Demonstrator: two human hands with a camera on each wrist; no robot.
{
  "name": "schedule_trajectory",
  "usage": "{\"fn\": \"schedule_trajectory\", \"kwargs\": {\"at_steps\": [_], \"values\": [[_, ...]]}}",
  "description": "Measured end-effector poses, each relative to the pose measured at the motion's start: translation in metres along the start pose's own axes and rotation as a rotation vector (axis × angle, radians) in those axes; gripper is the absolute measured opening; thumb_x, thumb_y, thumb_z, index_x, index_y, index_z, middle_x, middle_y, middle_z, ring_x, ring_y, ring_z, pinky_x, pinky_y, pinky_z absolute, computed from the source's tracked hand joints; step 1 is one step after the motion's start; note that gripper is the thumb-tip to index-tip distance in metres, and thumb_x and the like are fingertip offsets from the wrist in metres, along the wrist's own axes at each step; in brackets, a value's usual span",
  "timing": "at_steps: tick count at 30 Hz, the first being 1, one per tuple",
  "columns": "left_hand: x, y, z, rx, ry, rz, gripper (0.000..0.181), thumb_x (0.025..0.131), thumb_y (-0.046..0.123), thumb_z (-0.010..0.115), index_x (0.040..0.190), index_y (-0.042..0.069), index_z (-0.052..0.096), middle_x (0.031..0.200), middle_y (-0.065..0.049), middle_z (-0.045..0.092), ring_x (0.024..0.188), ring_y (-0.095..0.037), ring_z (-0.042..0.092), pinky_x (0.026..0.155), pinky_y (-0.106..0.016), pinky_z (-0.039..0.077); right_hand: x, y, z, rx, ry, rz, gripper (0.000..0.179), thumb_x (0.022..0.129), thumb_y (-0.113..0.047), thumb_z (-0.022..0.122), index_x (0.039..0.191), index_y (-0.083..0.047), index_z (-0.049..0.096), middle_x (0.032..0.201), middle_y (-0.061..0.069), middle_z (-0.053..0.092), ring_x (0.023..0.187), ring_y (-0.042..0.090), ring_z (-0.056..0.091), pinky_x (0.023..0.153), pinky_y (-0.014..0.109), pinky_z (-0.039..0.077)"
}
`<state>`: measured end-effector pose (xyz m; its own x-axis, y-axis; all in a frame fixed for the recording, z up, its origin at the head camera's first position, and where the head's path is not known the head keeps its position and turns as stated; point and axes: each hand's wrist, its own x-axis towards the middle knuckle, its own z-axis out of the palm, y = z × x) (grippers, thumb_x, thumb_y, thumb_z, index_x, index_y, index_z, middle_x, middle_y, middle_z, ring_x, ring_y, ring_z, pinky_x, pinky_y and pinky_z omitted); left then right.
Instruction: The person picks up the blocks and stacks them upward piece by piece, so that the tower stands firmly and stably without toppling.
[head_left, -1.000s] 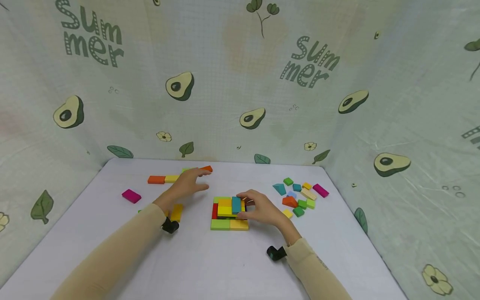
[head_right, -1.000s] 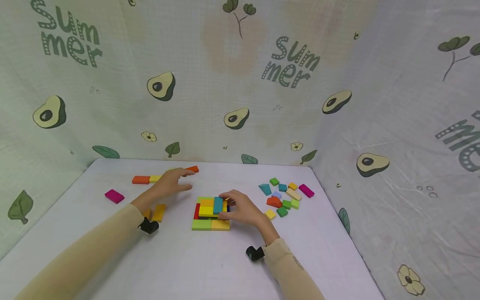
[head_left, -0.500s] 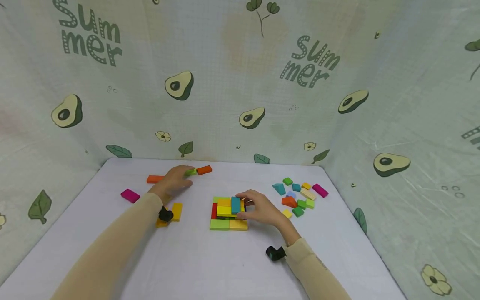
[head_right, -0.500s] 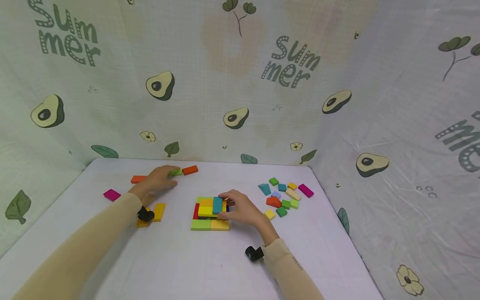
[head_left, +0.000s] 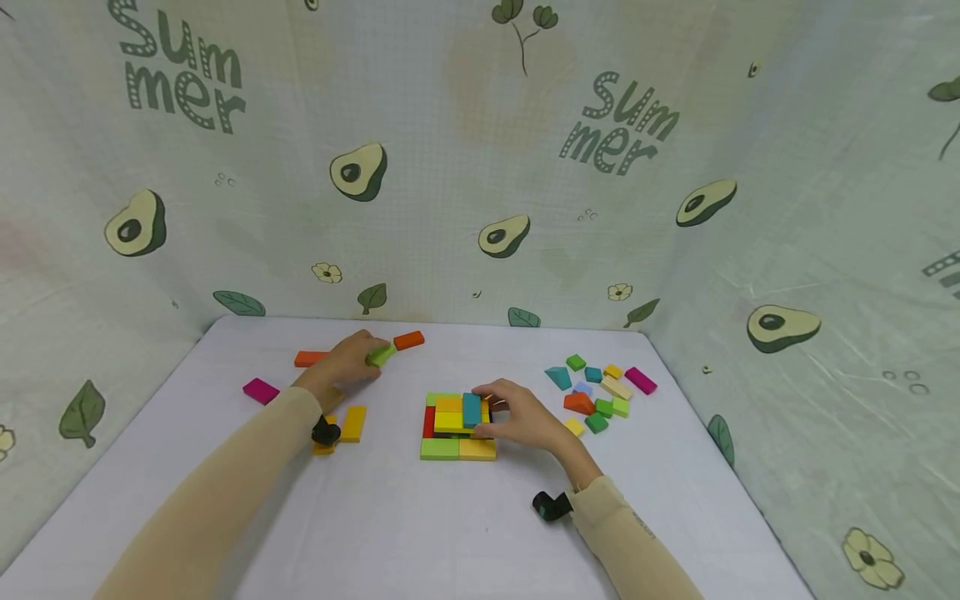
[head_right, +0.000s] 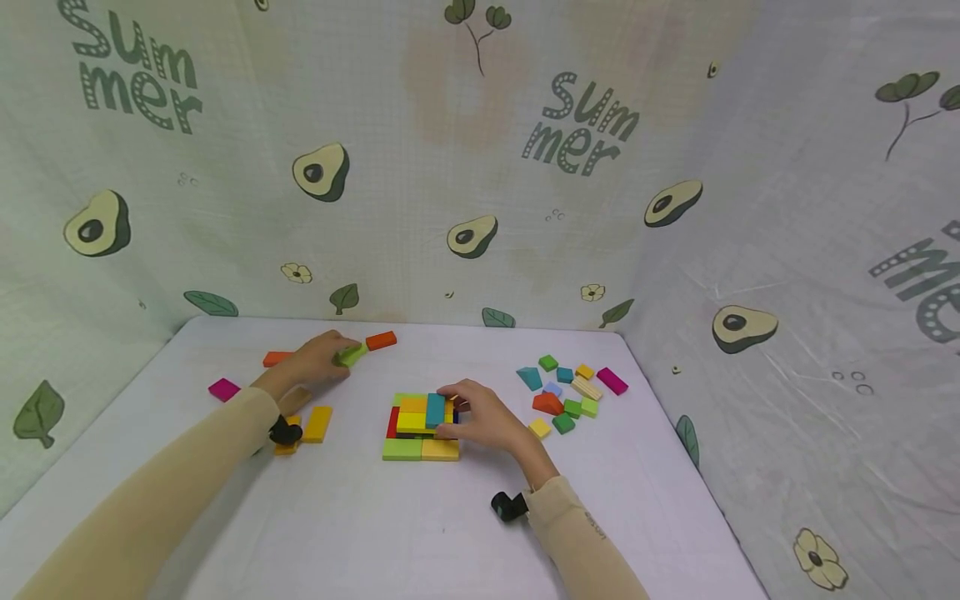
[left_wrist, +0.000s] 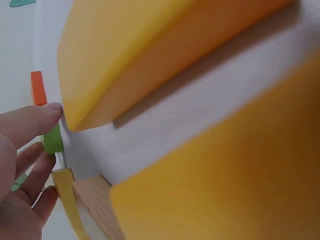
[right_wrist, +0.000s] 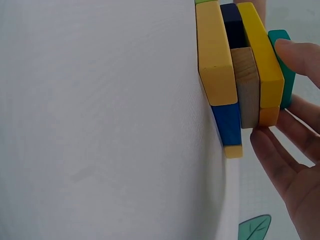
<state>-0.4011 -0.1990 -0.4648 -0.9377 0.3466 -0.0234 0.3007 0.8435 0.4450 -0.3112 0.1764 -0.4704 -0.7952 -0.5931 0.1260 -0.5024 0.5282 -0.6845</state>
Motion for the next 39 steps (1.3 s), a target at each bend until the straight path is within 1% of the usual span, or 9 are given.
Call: {"fn": "schedule_trajectory", "kwargs": {"at_steps": [7, 14, 17, 19, 22, 26, 29, 32, 39], "values": [[-0.001, 0.001, 0.001, 0.016, -0.030, 0.023, 0.061, 0.099, 0.009, 0.074, 0.154, -0.001, 0.052, 0.156, -0.027, 0.048, 0.136, -0.044, 0.051, 0.119, -0.060, 0.040, 0.000, 0.000, 0.000, 0.004, -0.001, 0.007, 0.060, 0.092, -0.033, 0.085, 0.145, -0.016, 0.062, 0.132, -0.001, 0.064, 0.119, 0.020, 0.064, 0.107, 0.039, 0.056], [0.001, -0.002, 0.001, 0.025, -0.034, 0.042, 0.066, 0.094, 0.016, 0.082, 0.152, -0.001, 0.055, 0.144, -0.024, 0.054, 0.112, -0.033, 0.060, 0.109, -0.053, 0.051, 0.000, -0.001, 0.000, 0.004, -0.002, 0.016, 0.061, 0.092, -0.033, 0.085, 0.146, -0.017, 0.062, 0.133, -0.001, 0.064, 0.119, 0.019, 0.064, 0.107, 0.039, 0.056], [0.000, -0.001, 0.002, 0.018, -0.032, 0.046, 0.063, 0.093, 0.019, 0.084, 0.147, 0.000, 0.060, 0.140, -0.021, 0.056, 0.112, -0.031, 0.060, 0.108, -0.053, 0.052, 0.000, -0.001, 0.000, 0.002, -0.004, 0.015, 0.060, 0.092, -0.033, 0.085, 0.146, -0.017, 0.062, 0.133, -0.001, 0.064, 0.119, 0.020, 0.064, 0.107, 0.039, 0.056], [-0.002, 0.001, 0.002, -0.001, -0.038, 0.038, 0.060, 0.092, 0.019, 0.085, 0.145, 0.001, 0.062, 0.140, -0.019, 0.059, 0.115, -0.033, 0.060, 0.110, -0.054, 0.050, 0.000, -0.001, 0.000, 0.004, -0.004, 0.014, 0.060, 0.092, -0.033, 0.085, 0.146, -0.017, 0.062, 0.133, -0.001, 0.064, 0.120, 0.020, 0.064, 0.107, 0.039, 0.056], [-0.006, 0.006, 0.003, -0.061, -0.057, -0.007, 0.059, 0.091, 0.019, 0.086, 0.143, 0.004, 0.063, 0.142, -0.016, 0.061, 0.122, -0.034, 0.058, 0.115, -0.056, 0.046, 0.000, -0.001, 0.000, 0.003, -0.003, 0.013, 0.060, 0.093, -0.033, 0.085, 0.145, -0.017, 0.062, 0.133, -0.001, 0.064, 0.120, 0.021, 0.065, 0.107, 0.040, 0.056], [-0.011, 0.013, 0.003, -0.081, -0.062, -0.042, 0.060, 0.090, 0.023, 0.087, 0.144, 0.008, 0.063, 0.141, -0.013, 0.062, 0.126, -0.033, 0.057, 0.117, -0.058, 0.043, 0.000, 0.000, 0.001, 0.002, 0.000, 0.007, 0.060, 0.093, -0.033, 0.085, 0.145, -0.016, 0.062, 0.133, -0.001, 0.064, 0.120, 0.021, 0.065, 0.106, 0.040, 0.056], [-0.013, 0.017, 0.004, -0.029, -0.042, -0.010, 0.062, 0.090, 0.032, 0.088, 0.143, 0.011, 0.065, 0.137, -0.010, 0.063, 0.124, -0.030, 0.058, 0.115, -0.055, 0.046, 0.000, 0.000, 0.002, 0.005, -0.001, 0.004, 0.060, 0.093, -0.032, 0.085, 0.146, -0.016, 0.061, 0.134, -0.001, 0.064, 0.120, 0.020, 0.065, 0.106, 0.039, 0.056], [-0.016, 0.024, 0.003, 0.002, -0.014, 0.057, 0.062, 0.090, 0.037, 0.088, 0.142, 0.012, 0.066, 0.135, -0.007, 0.064, 0.123, -0.029, 0.058, 0.112, -0.053, 0.049, 0.000, 0.000, 0.002, 0.005, -0.002, 0.003, 0.061, 0.093, -0.032, 0.085, 0.146, -0.015, 0.061, 0.135, 0.000, 0.063, 0.120, 0.021, 0.064, 0.106, 0.039, 0.056], [-0.030, 0.062, 0.004, 0.013, 0.020, 0.244, 0.059, 0.089, 0.040, 0.087, 0.139, 0.015, 0.069, 0.134, -0.004, 0.067, 0.120, -0.027, 0.060, 0.107, -0.052, 0.052, -0.001, 0.000, 0.001, -0.006, 0.004, 0.012, 0.060, 0.093, -0.032, 0.085, 0.145, -0.016, 0.061, 0.136, 0.000, 0.063, 0.121, 0.022, 0.064, 0.107, 0.041, 0.056]]}}
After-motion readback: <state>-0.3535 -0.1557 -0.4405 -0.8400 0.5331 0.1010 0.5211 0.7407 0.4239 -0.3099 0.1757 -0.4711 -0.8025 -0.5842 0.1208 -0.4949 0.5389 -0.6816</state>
